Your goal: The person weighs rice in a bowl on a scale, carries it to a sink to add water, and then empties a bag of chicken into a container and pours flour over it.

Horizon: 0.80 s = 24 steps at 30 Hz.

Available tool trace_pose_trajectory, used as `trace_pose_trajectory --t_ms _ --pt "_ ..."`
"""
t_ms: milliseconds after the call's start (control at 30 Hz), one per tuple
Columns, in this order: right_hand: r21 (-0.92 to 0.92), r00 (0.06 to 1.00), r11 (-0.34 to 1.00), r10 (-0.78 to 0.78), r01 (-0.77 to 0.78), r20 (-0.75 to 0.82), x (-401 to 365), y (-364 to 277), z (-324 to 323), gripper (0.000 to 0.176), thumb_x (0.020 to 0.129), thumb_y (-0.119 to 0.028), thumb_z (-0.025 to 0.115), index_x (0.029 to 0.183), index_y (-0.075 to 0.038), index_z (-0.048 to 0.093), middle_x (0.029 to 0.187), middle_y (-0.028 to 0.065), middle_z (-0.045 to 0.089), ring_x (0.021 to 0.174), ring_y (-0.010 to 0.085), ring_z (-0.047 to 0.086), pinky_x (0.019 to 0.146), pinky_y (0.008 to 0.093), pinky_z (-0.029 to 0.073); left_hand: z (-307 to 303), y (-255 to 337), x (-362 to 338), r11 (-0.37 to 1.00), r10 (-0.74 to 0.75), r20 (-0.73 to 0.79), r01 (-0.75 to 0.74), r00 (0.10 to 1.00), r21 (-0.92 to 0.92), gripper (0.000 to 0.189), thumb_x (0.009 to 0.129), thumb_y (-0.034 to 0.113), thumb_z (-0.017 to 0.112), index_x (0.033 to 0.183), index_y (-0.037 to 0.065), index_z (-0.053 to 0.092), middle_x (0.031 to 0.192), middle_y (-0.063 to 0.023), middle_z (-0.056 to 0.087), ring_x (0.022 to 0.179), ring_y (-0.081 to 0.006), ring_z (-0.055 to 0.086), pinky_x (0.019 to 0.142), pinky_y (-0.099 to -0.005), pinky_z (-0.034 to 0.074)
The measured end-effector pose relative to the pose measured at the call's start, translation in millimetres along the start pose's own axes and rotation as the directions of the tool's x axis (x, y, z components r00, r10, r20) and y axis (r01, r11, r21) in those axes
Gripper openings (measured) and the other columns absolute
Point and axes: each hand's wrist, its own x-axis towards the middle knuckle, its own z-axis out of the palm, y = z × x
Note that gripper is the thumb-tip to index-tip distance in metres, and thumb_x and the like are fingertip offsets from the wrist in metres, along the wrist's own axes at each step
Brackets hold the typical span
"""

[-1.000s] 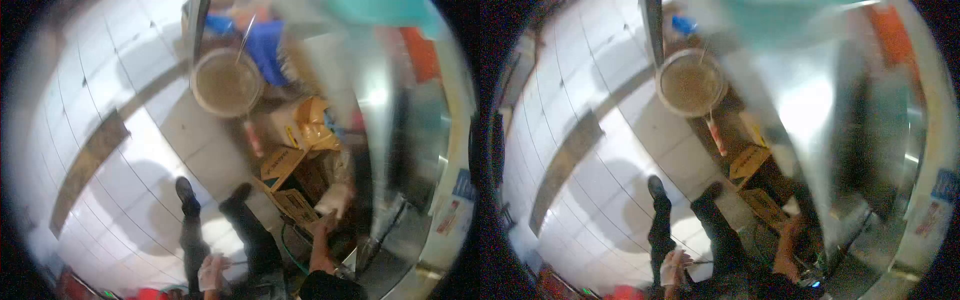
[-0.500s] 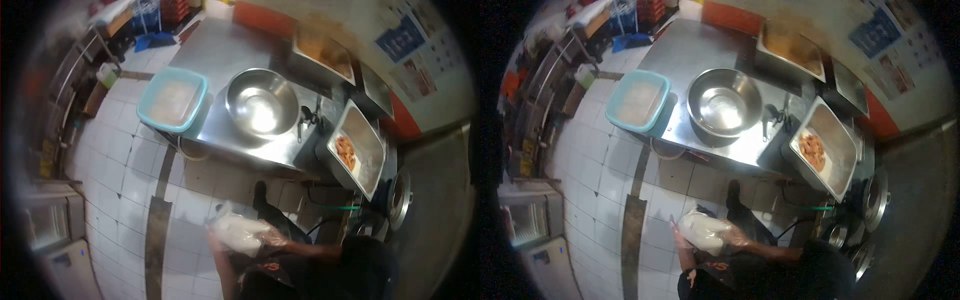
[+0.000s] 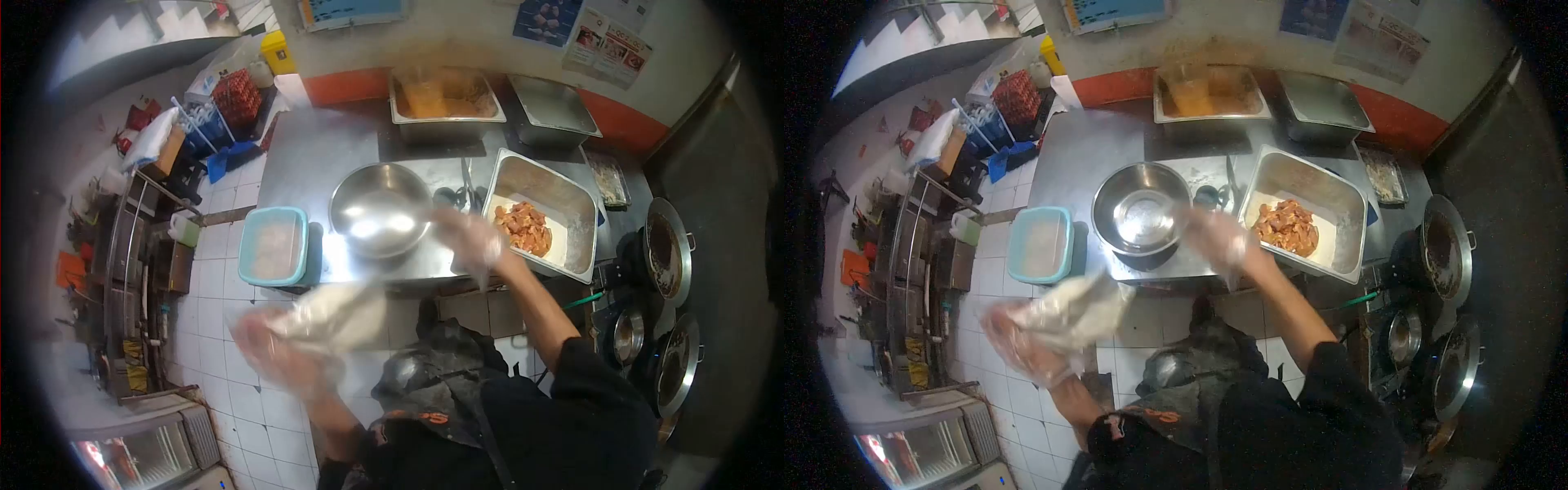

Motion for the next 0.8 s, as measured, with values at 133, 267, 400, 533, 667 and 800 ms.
trace_pose_trajectory --t_ms 133,267,400,533,667,800 --pt "-0.069 0.909 0.948 0.276 -0.312 -0.312 92.1 87.0 -14.2 0.043 0.082 -0.029 0.063 0.12 -0.008 0.062 0.096 0.0167 0.071 0.086 0.0285 0.069 0.076 0.0383 0.055 79.2 -18.6 47.1 0.571 -0.479 0.018 0.327 0.878 -0.753 0.05 0.093 0.04 0.053 0.129 0.004 0.051 0.124 -0.014 0.056 0.118 -0.0293 0.053 0.11 -0.046 0.037" --pt "-0.434 0.943 0.84 0.32 -0.326 -0.091 134.6 149.7 26.9 0.026 0.079 -0.021 0.062 0.096 -0.005 0.072 0.101 0.0188 0.069 0.091 0.032 0.069 0.079 0.042 0.054 123.7 -43.2 94.7 0.765 -0.587 -0.14 0.49 0.797 -0.419 0.046 0.094 0.038 0.055 0.129 0.008 0.053 0.127 -0.0113 0.054 0.12 -0.0268 0.051 0.109 -0.0432 0.038" --pt "-0.301 0.952 0.903 0.287 -0.307 -0.109 159.5 165.9 60.0 0.021 0.078 -0.013 0.058 0.089 -0.005 0.074 0.1 0.0197 0.069 0.089 0.0321 0.069 0.075 0.0445 0.055 147.4 -45.2 132.3 0.872 -0.437 -0.215 0.353 0.873 -0.338 0.049 0.091 0.039 0.056 0.129 0.009 0.054 0.123 -0.01 0.054 0.118 -0.0244 0.052 0.103 -0.0413 0.041" --pt "-0.466 0.984 0.87 0.108 -0.161 -0.138 162.3 184.7 69.3 0.014 0.078 -0.009 0.061 0.085 -0.004 0.072 0.088 0.018 0.07 0.082 0.0338 0.07 0.073 0.0428 0.055 180.9 -69.9 153.4 0.801 -0.564 -0.204 0.47 0.8 -0.372 0.051 0.094 0.042 0.053 0.13 0.007 0.053 0.125 -0.0091 0.053 0.116 -0.0249 0.052 0.102 -0.0399 0.042" --pt "-0.313 0.932 0.879 0.32 -0.359 -0.172 170.7 157.0 24.8 0.019 0.077 -0.005 0.061 0.094 0.001 0.068 0.09 0.022 0.068 0.088 0.0372 0.068 0.075 0.0458 0.055 203.0 -52.9 193.4 0.457 -0.792 0.057 0.653 0.608 -0.604 0.06 0.096 0.048 0.048 0.139 0.006 0.043 0.13 -0.0115 0.051 0.119 -0.0258 0.052 0.103 -0.0389 0.042" --pt "-0.132 0.728 0.82 0.405 -0.557 -0.554 147.1 201.6 -52.0 0.014 0.083 -0.008 0.055 0.091 -0.005 0.066 0.088 0.0191 0.068 0.083 0.0372 0.067 0.073 0.045 0.055 239.6 -79.9 203.3 0.587 -0.728 0.032 0.646 0.685 -0.488 0.063 0.098 0.049 0.043 0.137 0.0 0.044 0.131 -0.015 0.051 0.12 -0.0282 0.051 0.103 -0.039 0.042"
